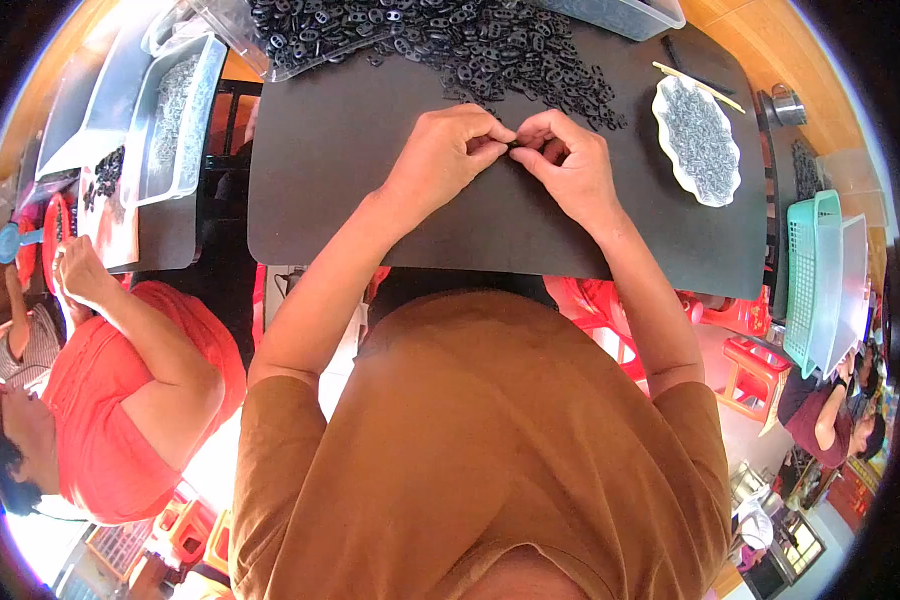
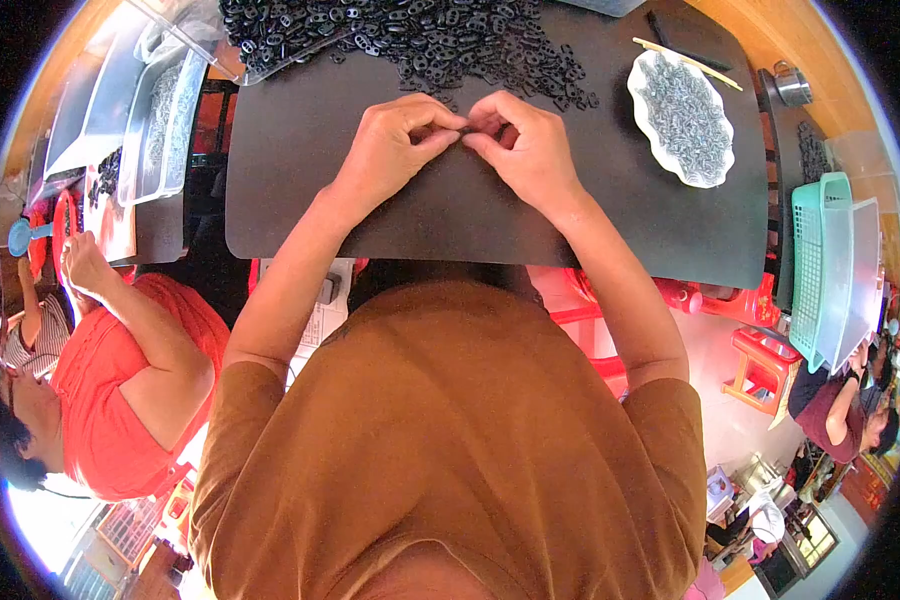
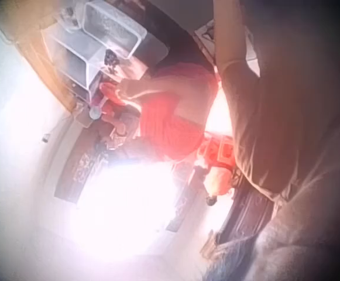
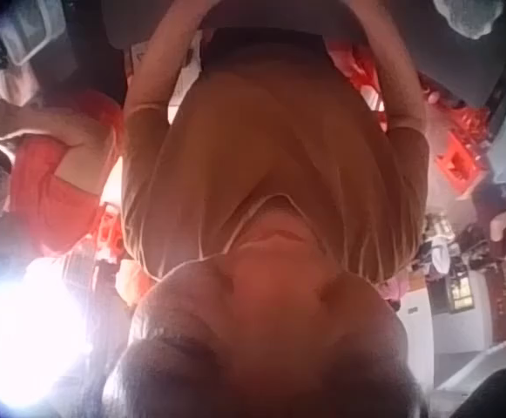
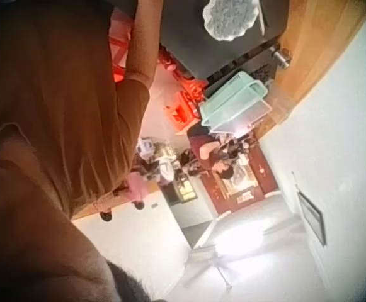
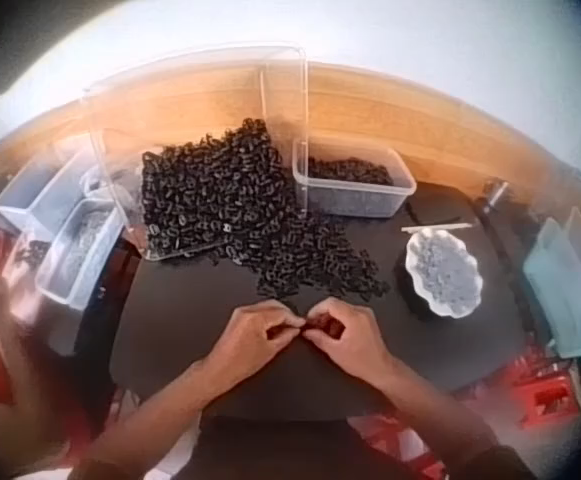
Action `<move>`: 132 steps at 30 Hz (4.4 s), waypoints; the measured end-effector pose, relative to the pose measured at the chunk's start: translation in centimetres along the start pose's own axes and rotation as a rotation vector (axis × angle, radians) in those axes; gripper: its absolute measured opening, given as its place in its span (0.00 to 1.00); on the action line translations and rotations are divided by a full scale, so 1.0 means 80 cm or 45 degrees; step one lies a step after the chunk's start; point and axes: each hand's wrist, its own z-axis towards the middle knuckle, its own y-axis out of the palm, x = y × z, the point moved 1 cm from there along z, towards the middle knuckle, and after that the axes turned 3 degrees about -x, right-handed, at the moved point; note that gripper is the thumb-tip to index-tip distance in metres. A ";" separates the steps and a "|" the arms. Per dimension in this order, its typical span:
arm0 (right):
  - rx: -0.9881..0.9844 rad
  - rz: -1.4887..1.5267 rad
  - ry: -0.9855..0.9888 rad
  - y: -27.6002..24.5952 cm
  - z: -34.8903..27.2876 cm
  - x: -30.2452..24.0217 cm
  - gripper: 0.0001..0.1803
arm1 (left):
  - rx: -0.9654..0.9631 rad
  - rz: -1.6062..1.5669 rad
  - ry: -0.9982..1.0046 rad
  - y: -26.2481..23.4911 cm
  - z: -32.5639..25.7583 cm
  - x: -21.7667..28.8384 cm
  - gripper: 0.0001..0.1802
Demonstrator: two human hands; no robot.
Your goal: The person assembles plastic cord locks by hand, repeatedly picking up plastic components and small metal parts from the table and fitting them together.
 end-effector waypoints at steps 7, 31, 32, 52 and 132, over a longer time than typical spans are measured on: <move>0.146 0.091 -0.124 0.003 -0.001 0.007 0.06 | -0.052 -0.025 -0.076 0.003 0.002 -0.001 0.07; 0.049 0.038 -0.035 0.006 -0.002 -0.004 0.14 | -0.057 0.010 -0.231 -0.006 0.003 -0.003 0.08; 0.054 0.012 -0.045 0.008 -0.002 -0.006 0.15 | -0.052 -0.017 -0.253 -0.007 0.002 -0.004 0.08; 0.111 -0.004 -0.196 0.011 -0.007 0.000 0.07 | -0.074 0.003 -0.110 -0.007 -0.008 -0.006 0.05; 0.104 -0.779 0.267 -0.275 -0.018 0.098 0.06 | 0.007 0.399 -0.088 -0.045 0.013 -0.010 0.07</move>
